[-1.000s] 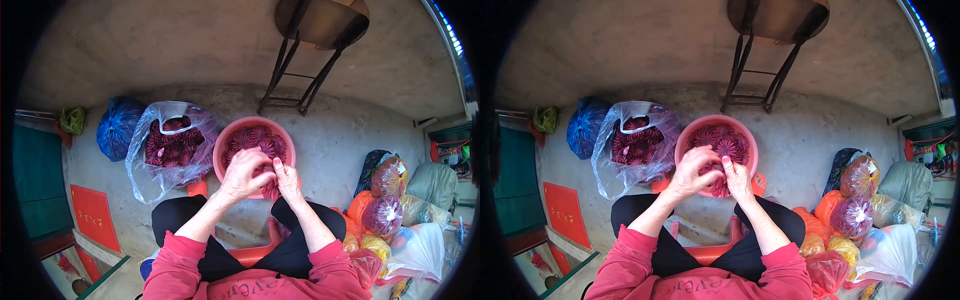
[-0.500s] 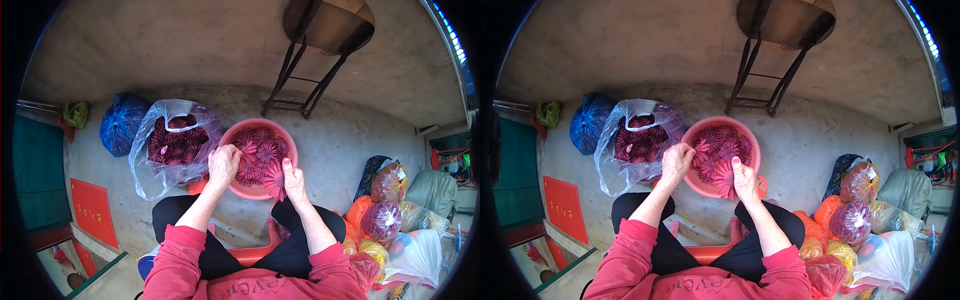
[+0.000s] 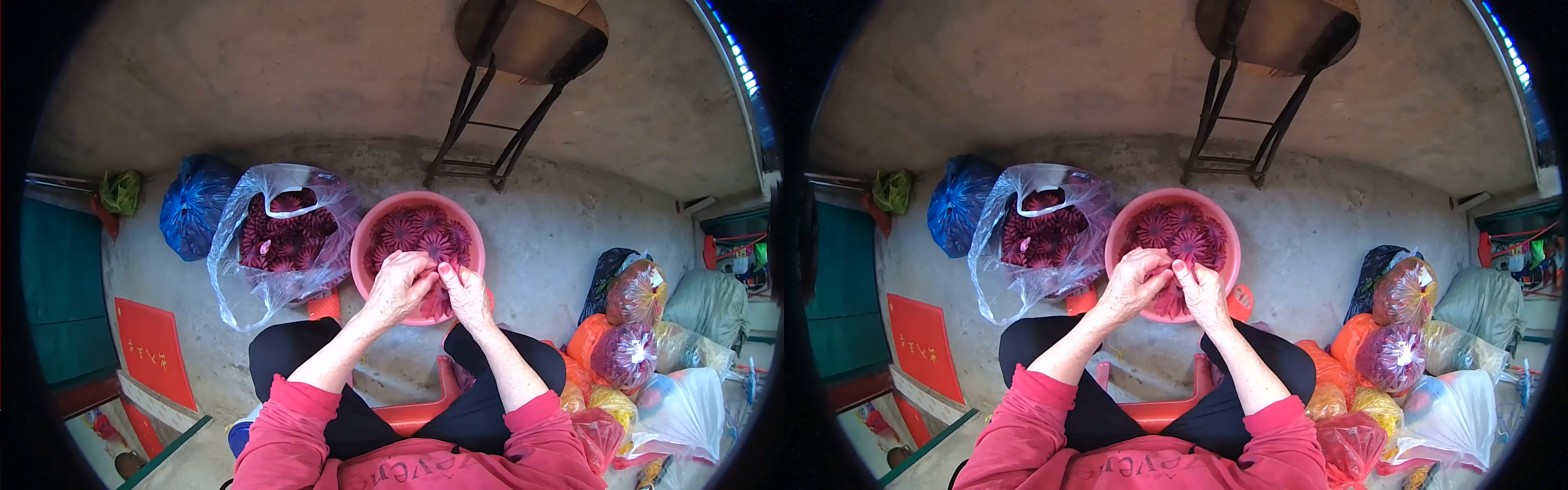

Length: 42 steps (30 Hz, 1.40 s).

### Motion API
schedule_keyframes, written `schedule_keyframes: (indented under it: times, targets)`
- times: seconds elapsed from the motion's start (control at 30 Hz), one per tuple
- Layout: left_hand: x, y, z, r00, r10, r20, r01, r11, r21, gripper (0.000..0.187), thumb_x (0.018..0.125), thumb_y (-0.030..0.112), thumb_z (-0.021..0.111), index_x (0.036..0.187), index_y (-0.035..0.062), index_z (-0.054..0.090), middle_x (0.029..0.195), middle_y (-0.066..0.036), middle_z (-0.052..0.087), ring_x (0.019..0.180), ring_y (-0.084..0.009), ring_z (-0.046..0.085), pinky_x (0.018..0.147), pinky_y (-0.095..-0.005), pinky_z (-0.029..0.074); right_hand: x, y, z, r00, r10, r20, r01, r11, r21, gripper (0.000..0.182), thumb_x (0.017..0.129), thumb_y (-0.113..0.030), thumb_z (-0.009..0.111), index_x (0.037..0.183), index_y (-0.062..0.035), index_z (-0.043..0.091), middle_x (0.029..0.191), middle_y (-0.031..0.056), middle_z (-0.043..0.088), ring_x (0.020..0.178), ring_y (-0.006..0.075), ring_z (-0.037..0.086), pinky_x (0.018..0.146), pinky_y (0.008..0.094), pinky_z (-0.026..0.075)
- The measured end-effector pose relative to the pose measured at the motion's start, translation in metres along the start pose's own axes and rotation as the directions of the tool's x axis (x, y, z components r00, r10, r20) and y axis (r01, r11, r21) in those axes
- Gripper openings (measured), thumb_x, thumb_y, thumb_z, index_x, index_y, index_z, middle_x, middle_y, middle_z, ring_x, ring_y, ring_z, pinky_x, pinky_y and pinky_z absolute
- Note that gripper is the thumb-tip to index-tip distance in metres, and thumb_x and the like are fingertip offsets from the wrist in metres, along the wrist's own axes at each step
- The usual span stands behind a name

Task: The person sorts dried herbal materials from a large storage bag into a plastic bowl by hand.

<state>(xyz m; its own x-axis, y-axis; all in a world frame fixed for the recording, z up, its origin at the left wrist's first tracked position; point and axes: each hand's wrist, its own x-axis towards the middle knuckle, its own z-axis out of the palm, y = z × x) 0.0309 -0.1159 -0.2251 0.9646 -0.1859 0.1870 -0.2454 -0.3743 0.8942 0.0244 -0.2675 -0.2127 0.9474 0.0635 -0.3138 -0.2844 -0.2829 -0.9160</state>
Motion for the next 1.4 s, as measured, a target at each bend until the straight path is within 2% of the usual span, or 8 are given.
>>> schedule_keyframes:
  times: [0.33, 0.53, 0.7, 0.83, 1.0, 1.1, 1.17, 1.4]
  targets:
    - [0.0, -0.038, -0.021, 0.894, -0.388, -0.225, 0.442, 0.851, 0.285, 0.014, 0.075, 0.012, 0.06, 0.084, 0.0014, 0.062, 0.095, -0.01, 0.063, 0.09, -0.0273, 0.058, 0.081, -0.0336, 0.043, 0.003, 0.015, -0.013, 0.997, 0.072, -0.01, -0.07, 0.992, 0.104, 0.037, 0.086, -0.034, 0.057, 0.068, -0.0021, 0.055, 0.059, -0.0012, 0.05, 0.055, 0.0087, 0.041, 0.051, 0.0228, 0.035]
    - [0.008, -0.008, -0.012, 0.941, -0.017, -0.339, 0.125, 0.946, 0.3, 0.015, 0.075, 0.012, 0.061, 0.085, 0.0013, 0.062, 0.097, -0.011, 0.062, 0.094, -0.0273, 0.057, 0.083, -0.0332, 0.043, 0.013, 0.045, 0.012, 0.991, -0.122, -0.06, 0.132, 0.967, 0.218, 0.034, 0.086, -0.032, 0.058, 0.071, -0.0016, 0.056, 0.059, -0.0014, 0.05, 0.055, 0.0084, 0.041, 0.05, 0.0228, 0.035]
    - [0.007, 0.007, -0.009, 0.981, 0.074, -0.177, -0.048, 0.988, 0.146, 0.015, 0.074, 0.012, 0.062, 0.084, 0.0009, 0.061, 0.102, -0.011, 0.06, 0.097, -0.0276, 0.056, 0.084, -0.0333, 0.044, 0.006, 0.021, 0.0, 0.997, -0.074, -0.011, 0.075, 0.995, 0.069, 0.031, 0.085, -0.031, 0.06, 0.079, -0.0006, 0.061, 0.062, -0.0006, 0.053, 0.056, 0.0081, 0.043, 0.051, 0.0222, 0.037]
    - [-0.001, 0.009, 0.002, 0.999, -0.043, -0.03, 0.043, 0.999, 0.015, 0.013, 0.074, 0.008, 0.062, 0.084, 0.0001, 0.061, 0.101, -0.011, 0.06, 0.097, -0.0255, 0.055, 0.084, -0.032, 0.043, 0.001, 0.013, 0.003, 0.998, -0.043, -0.039, 0.048, 0.992, 0.119, 0.032, 0.085, -0.031, 0.059, 0.077, -0.0004, 0.059, 0.061, -0.0005, 0.053, 0.056, 0.008, 0.043, 0.051, 0.0224, 0.037]
    - [-0.005, -0.007, 0.005, 0.965, -0.215, -0.15, 0.203, 0.975, -0.091, 0.011, 0.072, 0.009, 0.06, 0.081, 0.0029, 0.062, 0.085, -0.009, 0.063, 0.086, -0.0251, 0.059, 0.077, -0.0336, 0.045, -0.007, 0.003, 0.006, 1.0, 0.004, -0.006, -0.004, 0.996, 0.084, 0.032, 0.086, -0.031, 0.058, 0.071, -0.0031, 0.057, 0.06, -0.0021, 0.051, 0.055, 0.007, 0.041, 0.05, 0.0209, 0.035]
    - [0.002, -0.019, -0.02, 0.907, -0.359, -0.219, 0.346, 0.933, -0.094, 0.01, 0.077, 0.002, 0.058, 0.086, 0.0009, 0.062, 0.082, -0.006, 0.062, 0.073, -0.0136, 0.057, 0.068, -0.0218, 0.045, -0.002, 0.007, -0.007, 0.999, 0.041, -0.01, -0.04, 0.996, 0.076, 0.03, 0.086, -0.032, 0.059, 0.074, -0.004, 0.059, 0.064, -0.0022, 0.052, 0.057, 0.0067, 0.043, 0.053, 0.0195, 0.037]
    - [0.007, -0.024, -0.035, 0.731, -0.666, -0.146, 0.555, 0.706, -0.439, 0.009, 0.081, 0.004, 0.057, 0.089, 0.0021, 0.062, 0.08, -0.003, 0.061, 0.065, -0.008, 0.054, 0.061, -0.0181, 0.044, 0.001, 0.01, -0.014, 0.997, 0.081, -0.009, -0.08, 0.995, 0.068, 0.029, 0.085, -0.033, 0.06, 0.077, -0.0049, 0.06, 0.069, -0.0023, 0.054, 0.06, 0.0064, 0.045, 0.056, 0.0181, 0.038]
    - [0.007, -0.025, -0.034, 0.778, -0.624, -0.066, 0.429, 0.607, -0.669, 0.01, 0.084, 0.007, 0.057, 0.092, 0.0024, 0.061, 0.081, -0.002, 0.061, 0.068, -0.0054, 0.053, 0.063, -0.0159, 0.043, 0.01, 0.028, -0.009, 0.987, 0.11, 0.115, -0.138, 0.953, 0.271, 0.03, 0.084, -0.033, 0.061, 0.086, -0.0035, 0.06, 0.075, -0.0009, 0.056, 0.064, 0.007, 0.046, 0.061, 0.0173, 0.039]
